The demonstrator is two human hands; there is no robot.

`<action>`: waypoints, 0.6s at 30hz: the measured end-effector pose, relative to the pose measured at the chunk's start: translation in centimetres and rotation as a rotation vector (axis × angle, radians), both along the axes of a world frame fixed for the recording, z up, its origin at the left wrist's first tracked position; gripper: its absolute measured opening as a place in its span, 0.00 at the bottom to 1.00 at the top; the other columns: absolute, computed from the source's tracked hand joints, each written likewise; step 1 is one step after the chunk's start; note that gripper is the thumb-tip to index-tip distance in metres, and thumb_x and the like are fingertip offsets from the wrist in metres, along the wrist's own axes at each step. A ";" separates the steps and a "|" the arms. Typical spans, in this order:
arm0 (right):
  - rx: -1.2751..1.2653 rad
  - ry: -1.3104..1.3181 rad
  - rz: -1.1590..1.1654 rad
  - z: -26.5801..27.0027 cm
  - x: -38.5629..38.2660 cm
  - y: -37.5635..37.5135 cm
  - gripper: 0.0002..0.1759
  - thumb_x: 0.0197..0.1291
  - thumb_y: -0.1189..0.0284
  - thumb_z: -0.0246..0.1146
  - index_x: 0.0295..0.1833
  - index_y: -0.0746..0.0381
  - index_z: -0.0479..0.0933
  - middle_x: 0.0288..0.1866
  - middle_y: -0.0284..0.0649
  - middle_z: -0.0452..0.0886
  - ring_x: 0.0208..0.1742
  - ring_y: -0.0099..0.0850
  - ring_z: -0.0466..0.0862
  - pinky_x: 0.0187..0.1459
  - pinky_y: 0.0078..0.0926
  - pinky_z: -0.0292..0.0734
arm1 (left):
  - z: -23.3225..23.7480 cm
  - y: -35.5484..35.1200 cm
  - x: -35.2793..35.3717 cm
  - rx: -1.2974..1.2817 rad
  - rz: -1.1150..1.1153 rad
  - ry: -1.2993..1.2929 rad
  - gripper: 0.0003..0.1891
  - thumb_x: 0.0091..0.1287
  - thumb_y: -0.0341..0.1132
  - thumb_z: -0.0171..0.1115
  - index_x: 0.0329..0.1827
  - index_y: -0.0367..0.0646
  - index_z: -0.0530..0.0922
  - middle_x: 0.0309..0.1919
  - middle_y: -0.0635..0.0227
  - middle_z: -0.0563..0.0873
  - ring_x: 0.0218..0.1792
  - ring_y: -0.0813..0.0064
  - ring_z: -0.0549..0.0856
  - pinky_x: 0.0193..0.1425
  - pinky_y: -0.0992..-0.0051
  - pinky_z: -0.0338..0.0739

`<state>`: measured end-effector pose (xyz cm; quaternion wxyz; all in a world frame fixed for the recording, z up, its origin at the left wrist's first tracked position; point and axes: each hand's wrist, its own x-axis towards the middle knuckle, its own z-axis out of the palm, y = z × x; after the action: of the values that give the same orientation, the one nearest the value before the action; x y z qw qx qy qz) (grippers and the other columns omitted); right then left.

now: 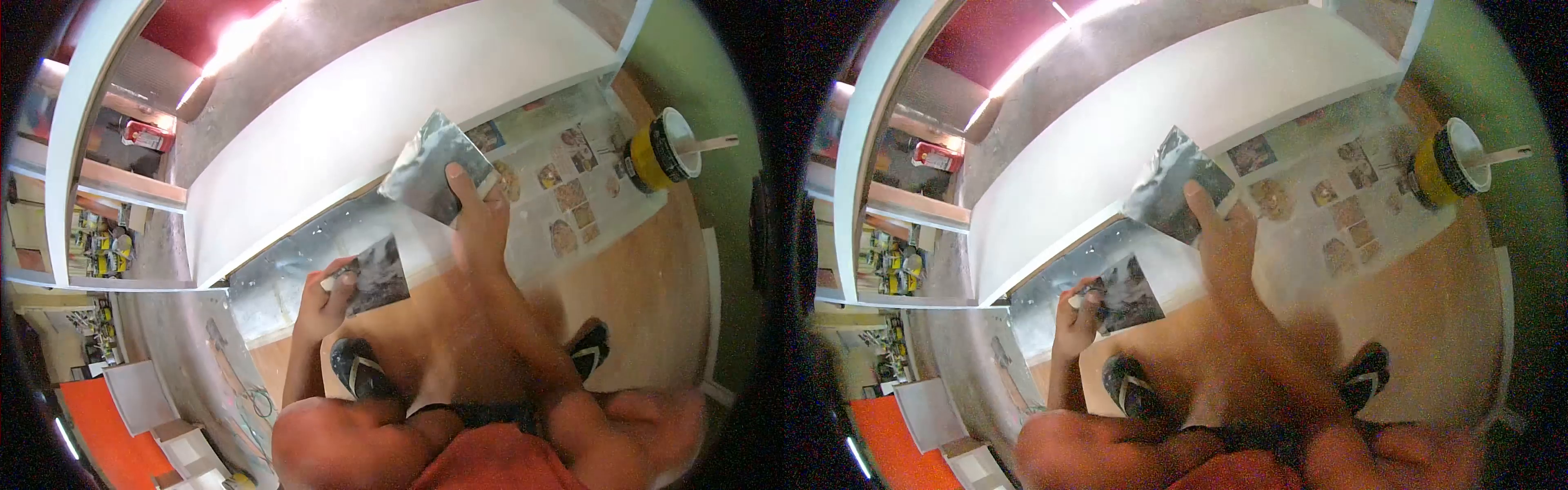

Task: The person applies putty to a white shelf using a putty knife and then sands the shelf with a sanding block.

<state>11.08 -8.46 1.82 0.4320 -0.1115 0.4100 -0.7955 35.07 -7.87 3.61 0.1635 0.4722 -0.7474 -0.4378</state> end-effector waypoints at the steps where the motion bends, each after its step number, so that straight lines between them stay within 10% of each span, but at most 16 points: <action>1: -0.008 -0.004 -0.010 0.6 -0.8 0.0 0.17 0.57 0.68 0.68 0.46 0.70 0.77 0.40 0.35 0.82 0.39 0.24 0.79 0.40 0.24 0.74 | -0.8 0.4 -0.9 0.076 0.256 0.277 0.15 0.73 0.38 0.49 0.53 0.37 0.76 0.29 0.69 0.80 0.25 0.81 0.75 0.29 0.77 0.69; 4: -0.108 0.198 0.277 2.3 -2.8 1.1 0.18 0.60 0.72 0.65 0.54 0.67 0.74 0.47 0.38 0.79 0.46 0.29 0.78 0.51 0.26 0.74 | 2.8 -0.3 -5.8 0.394 0.548 0.831 0.20 0.74 0.46 0.46 0.57 0.39 0.72 0.40 0.65 0.81 0.41 0.74 0.82 0.48 0.73 0.77; 6: -0.512 0.805 0.150 4.5 -4.0 0.9 0.15 0.57 0.78 0.63 0.52 0.64 0.77 0.47 0.42 0.79 0.51 0.35 0.76 0.57 0.32 0.70 | 4.5 -1.0 -7.1 0.436 0.646 0.901 0.21 0.74 0.47 0.45 0.58 0.40 0.70 0.41 0.65 0.81 0.40 0.74 0.82 0.45 0.74 0.78; 7: -0.754 0.832 0.205 4.9 -3.8 0.8 0.16 0.54 0.78 0.65 0.51 0.60 0.79 0.46 0.44 0.77 0.52 0.38 0.75 0.58 0.34 0.67 | 5.3 -0.7 -8.2 0.108 0.509 0.558 0.19 0.73 0.44 0.47 0.57 0.39 0.70 0.44 0.64 0.79 0.39 0.75 0.81 0.45 0.77 0.77; 10: -0.896 0.889 0.355 5.4 -2.6 2.3 0.26 0.47 0.78 0.68 0.55 0.55 0.76 0.51 0.42 0.69 0.56 0.42 0.69 0.58 0.36 0.67 | 2.7 -0.9 -3.6 0.443 0.667 0.940 0.18 0.69 0.39 0.52 0.55 0.35 0.70 0.43 0.65 0.78 0.38 0.76 0.79 0.46 0.81 0.75; 11: -0.891 0.874 0.352 4.4 -2.0 2.1 0.26 0.47 0.78 0.68 0.55 0.55 0.76 0.51 0.42 0.69 0.56 0.42 0.69 0.58 0.36 0.67 | 1.6 -1.4 -2.5 -0.140 0.294 0.512 0.22 0.66 0.41 0.55 0.58 0.35 0.69 0.43 0.64 0.79 0.38 0.75 0.80 0.43 0.80 0.77; 14: -0.561 1.028 0.234 -1.6 -2.4 -0.4 0.28 0.47 0.79 0.68 0.57 0.55 0.71 0.51 0.44 0.68 0.55 0.42 0.69 0.56 0.36 0.67 | 8.0 1.0 -12.0 0.424 0.654 0.848 0.17 0.68 0.48 0.54 0.48 0.44 0.73 0.37 0.61 0.81 0.33 0.71 0.84 0.35 0.73 0.84; 16: -0.506 1.301 0.372 -4.3 -6.4 -1.0 0.24 0.51 0.77 0.66 0.56 0.55 0.72 0.52 0.44 0.69 0.55 0.39 0.70 0.56 0.37 0.67 | 7.2 1.1 -12.2 0.222 0.817 0.831 0.19 0.68 0.48 0.54 0.52 0.42 0.73 0.23 0.70 0.82 0.07 0.77 0.74 0.06 0.80 0.70; 18: -0.337 0.931 0.262 -4.2 -8.3 0.2 0.20 0.55 0.78 0.61 0.55 0.58 0.72 0.51 0.43 0.71 0.53 0.37 0.73 0.53 0.37 0.71 | 6.6 -0.8 -9.7 0.525 0.162 0.982 0.25 0.67 0.45 0.55 0.64 0.42 0.67 0.52 0.61 0.78 0.51 0.67 0.80 0.54 0.65 0.76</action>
<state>2.79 -8.27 -2.43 0.2757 -0.5728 0.4077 -0.6555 25.40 -8.70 10.21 0.4024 0.2937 -0.4108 -0.7636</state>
